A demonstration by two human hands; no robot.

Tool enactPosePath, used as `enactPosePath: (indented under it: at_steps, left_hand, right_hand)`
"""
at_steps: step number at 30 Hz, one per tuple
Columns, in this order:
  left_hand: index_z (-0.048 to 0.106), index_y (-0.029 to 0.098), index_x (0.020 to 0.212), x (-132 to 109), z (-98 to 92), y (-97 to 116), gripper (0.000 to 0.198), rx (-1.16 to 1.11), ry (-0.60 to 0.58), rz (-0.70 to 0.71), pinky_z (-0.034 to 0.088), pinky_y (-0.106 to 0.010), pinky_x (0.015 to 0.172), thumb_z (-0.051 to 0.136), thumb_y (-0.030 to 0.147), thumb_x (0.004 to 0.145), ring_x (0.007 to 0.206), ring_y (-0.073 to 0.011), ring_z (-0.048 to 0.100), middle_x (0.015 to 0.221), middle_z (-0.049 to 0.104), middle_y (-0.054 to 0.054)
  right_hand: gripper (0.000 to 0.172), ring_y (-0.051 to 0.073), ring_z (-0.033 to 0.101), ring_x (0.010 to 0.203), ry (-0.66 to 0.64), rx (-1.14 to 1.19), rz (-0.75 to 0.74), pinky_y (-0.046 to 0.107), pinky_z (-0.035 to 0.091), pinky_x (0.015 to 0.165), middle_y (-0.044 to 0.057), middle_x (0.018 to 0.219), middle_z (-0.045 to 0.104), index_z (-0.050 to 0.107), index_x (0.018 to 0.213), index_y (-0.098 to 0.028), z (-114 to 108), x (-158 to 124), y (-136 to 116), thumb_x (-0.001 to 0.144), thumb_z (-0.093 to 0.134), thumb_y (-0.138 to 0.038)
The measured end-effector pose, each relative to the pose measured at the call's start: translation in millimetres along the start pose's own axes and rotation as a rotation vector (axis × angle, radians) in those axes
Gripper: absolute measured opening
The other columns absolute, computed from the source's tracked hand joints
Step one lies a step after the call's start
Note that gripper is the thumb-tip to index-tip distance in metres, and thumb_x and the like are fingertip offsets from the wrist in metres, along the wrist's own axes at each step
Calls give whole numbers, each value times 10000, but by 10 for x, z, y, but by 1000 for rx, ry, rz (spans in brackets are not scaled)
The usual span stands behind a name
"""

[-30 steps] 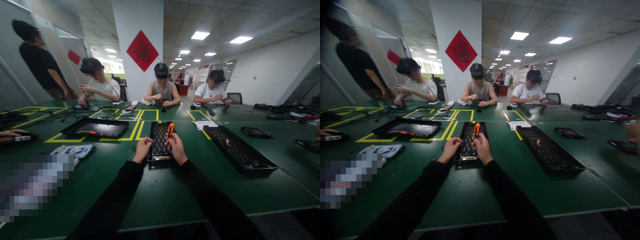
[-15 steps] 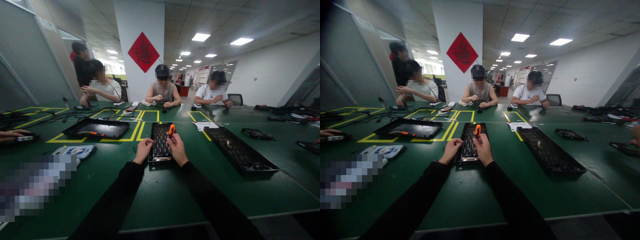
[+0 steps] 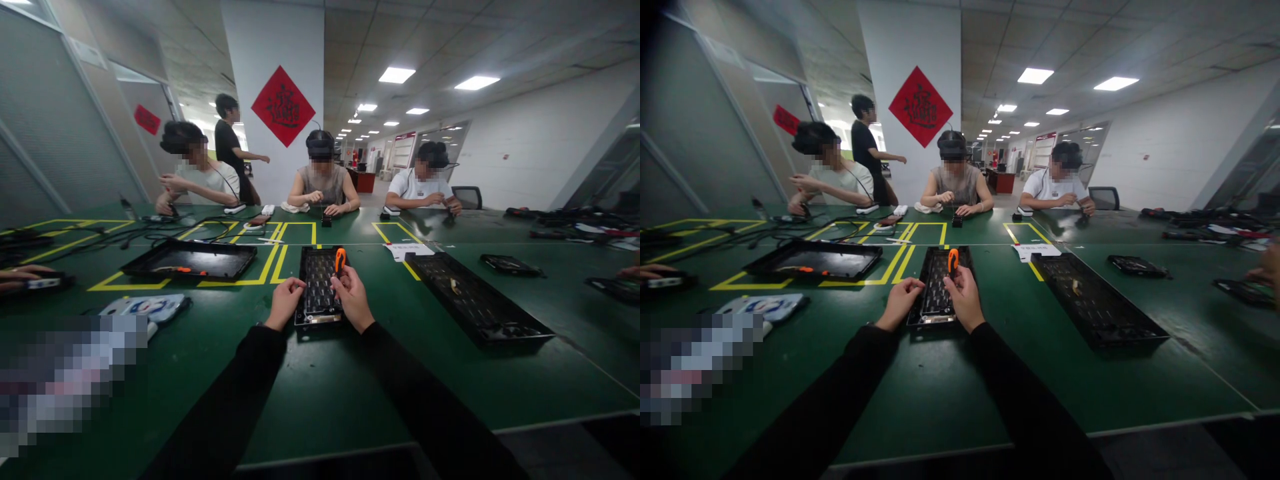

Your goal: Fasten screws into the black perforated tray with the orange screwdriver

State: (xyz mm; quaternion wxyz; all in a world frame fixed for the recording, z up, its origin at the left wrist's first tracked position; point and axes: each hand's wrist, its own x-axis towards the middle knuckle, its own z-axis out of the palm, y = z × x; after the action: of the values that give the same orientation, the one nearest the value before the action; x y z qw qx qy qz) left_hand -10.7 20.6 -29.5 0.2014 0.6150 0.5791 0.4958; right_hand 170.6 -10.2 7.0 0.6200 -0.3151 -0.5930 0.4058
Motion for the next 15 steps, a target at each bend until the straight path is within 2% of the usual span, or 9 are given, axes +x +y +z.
enactPosePath:
  at_steps: [3, 10, 15]
  left_hand:
    - [634, 160, 736, -2, -1, 0, 159, -17, 0, -1, 292, -220, 524, 511, 245, 682, 488, -94, 397, 483, 406, 56]
    - [632, 163, 740, 0, 7, -12, 156, -18, -1, 4, 293, -221, 521, 509, 241, 686, 483, -93, 393, 483, 401, 57]
    - [633, 165, 739, 5, 11, -17, 155, -18, 6, 3, 293, -219, 519, 512, 245, 686, 485, -93, 395, 487, 406, 56]
  right_hand:
    - [343, 113, 524, 662, 9, -41, -15, 190, 398, 455, 30, 832, 541, 539, 1102, -197, -6, 11, 23, 792, 545, -345]
    - [342, 118, 539, 686, -2, 51, 0, 209, 417, 479, 54, 952, 567, 485, 1171, -217, 1, 10, -16, 847, 450, -321]
    - [357, 114, 542, 695, -16, 42, 11, 189, 408, 474, 53, 962, 573, 483, 1137, -209, 12, -9, -35, 804, 535, -326]
